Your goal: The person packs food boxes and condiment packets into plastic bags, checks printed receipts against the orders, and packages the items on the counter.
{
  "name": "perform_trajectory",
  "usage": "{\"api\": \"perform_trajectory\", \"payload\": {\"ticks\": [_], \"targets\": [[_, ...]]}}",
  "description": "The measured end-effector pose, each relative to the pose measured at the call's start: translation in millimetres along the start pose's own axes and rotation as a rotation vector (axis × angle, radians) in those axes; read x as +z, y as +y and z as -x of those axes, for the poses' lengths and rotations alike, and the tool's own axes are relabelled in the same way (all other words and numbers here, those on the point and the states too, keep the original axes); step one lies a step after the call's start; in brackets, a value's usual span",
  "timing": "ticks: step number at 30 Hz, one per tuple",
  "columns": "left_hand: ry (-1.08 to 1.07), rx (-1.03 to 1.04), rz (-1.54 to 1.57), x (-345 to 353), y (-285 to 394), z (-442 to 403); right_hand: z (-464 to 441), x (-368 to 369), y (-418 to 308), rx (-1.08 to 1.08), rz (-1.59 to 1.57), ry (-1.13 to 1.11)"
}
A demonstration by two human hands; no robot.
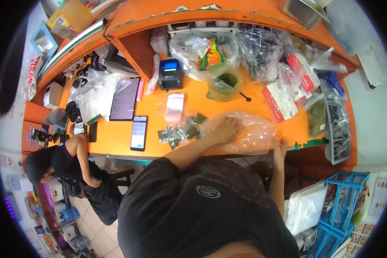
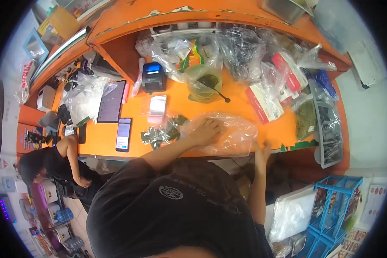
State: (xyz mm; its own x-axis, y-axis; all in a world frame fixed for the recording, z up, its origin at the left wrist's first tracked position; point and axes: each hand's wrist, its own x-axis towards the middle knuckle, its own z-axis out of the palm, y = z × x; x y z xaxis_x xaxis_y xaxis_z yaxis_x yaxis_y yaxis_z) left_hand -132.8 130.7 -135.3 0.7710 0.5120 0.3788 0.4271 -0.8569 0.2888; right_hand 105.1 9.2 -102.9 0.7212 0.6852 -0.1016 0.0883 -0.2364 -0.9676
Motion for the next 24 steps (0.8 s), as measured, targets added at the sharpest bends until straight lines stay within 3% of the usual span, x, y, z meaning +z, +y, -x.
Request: {"api": "perform_trajectory", "payload": {"ticks": [1,4,5,7,10,13,16,18,20,22,24], "targets": [[-0.087,-0.012,-0.018,1.6,0.5,-0.9,0.0,1.2,18.0,0.245,-0.168,-0.047],[-0.204,0.099,0.140,66.3,-5.8,12.9,12.4,19.7,14.5,0.217,-0.395,-0.439],[-0.252,0.125,0.166,58.8,-6.5,8.8,13.9,20.3,7.3,0.214,-0.415,-0.534],[-0.387,0.122,0.173,8.2,7.2,-3.3,28.3,30.5,-34.4,0.292,-0.454,-0.438],[-0.310,-0.038,-0.017,-21.1,23.9,-5.0,17.7,19.4,-40.7,0.294,-0.189,-0.513],[-0.483,-0.105,-0.108,-46.1,10.2,-9.6,-12.0,-20.4,3.9,-0.155,0.276,-0.298],[-0.823,-0.206,0.151,1.6,-19.7,-15.6,-6.4,-33.9,-16.7,-0.222,0.988,0.019],[-0.900,-0.237,0.267,27.3,-30.9,-18.4,9.5,-25.2,-45.6,-0.514,1.139,0.243],[-0.778,-0.108,0.088,2.1,-24.7,-23.1,26.2,-9.9,-91.0,-0.719,1.016,0.259],[-0.569,-0.066,0.029,6.5,-24.4,-16.9,34.0,4.8,-139.7,-0.801,0.627,0.064],[-0.515,0.071,-0.068,-29.0,-17.6,-23.9,18.1,19.9,-100.2,-0.236,0.250,-0.604]]}}
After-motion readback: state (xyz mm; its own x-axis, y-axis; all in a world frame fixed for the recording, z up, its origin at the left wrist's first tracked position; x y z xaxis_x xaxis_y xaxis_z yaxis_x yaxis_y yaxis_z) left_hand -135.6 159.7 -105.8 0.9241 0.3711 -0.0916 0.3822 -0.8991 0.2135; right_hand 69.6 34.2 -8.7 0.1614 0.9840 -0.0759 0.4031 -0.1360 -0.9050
